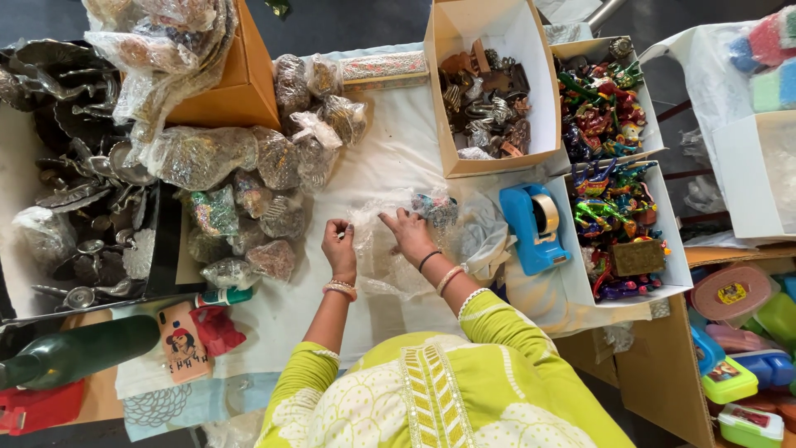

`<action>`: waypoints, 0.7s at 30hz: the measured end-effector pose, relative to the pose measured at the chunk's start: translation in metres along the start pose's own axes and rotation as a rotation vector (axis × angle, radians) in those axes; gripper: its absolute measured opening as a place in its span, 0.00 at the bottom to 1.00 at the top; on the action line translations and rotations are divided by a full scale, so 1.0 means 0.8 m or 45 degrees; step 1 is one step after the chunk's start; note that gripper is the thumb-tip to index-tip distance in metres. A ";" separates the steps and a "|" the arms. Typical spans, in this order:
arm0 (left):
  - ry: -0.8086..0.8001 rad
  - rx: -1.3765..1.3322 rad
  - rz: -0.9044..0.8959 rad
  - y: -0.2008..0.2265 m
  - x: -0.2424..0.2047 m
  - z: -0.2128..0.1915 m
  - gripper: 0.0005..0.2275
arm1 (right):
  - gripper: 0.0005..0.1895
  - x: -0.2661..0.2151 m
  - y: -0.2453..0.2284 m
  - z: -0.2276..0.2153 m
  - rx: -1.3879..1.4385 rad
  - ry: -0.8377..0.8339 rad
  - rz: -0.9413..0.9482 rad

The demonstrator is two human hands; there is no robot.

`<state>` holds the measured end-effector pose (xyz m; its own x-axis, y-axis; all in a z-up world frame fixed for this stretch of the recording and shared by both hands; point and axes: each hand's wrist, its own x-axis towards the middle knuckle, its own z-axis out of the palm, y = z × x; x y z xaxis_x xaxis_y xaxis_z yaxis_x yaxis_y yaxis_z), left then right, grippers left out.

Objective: The person wraps a small, colorful figurine in bubble wrap on a table covered with various items. They use scissors to cut the bubble wrap and then fold it around the object to secure it.

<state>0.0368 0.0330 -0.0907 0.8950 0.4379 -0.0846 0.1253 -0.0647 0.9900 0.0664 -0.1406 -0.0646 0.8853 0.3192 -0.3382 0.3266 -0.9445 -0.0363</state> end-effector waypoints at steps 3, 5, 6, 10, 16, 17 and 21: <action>-0.020 0.011 -0.001 -0.013 0.007 0.000 0.04 | 0.56 -0.005 0.001 -0.009 0.041 -0.023 0.003; -0.152 0.090 -0.083 -0.013 0.015 -0.007 0.04 | 0.55 -0.013 -0.001 -0.021 0.015 -0.006 -0.025; -0.149 0.089 -0.074 -0.026 0.020 -0.007 0.04 | 0.55 -0.018 0.001 -0.034 0.013 0.002 -0.026; -0.194 0.189 0.129 -0.013 0.021 -0.007 0.15 | 0.39 -0.025 0.009 -0.040 0.077 0.142 -0.095; -0.307 0.582 0.500 0.060 0.010 0.002 0.24 | 0.30 0.002 0.014 0.009 0.494 0.521 -0.293; -0.320 0.707 0.501 0.068 0.011 0.003 0.22 | 0.37 0.006 0.015 0.016 0.596 0.504 -0.327; -0.399 0.954 0.400 0.039 0.024 0.004 0.07 | 0.46 0.007 0.020 0.020 0.370 0.345 -0.262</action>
<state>0.0592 0.0364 -0.0620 0.9982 0.0405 0.0437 0.0026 -0.7626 0.6468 0.0713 -0.1547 -0.0820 0.8790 0.4752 -0.0389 0.4329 -0.8296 -0.3526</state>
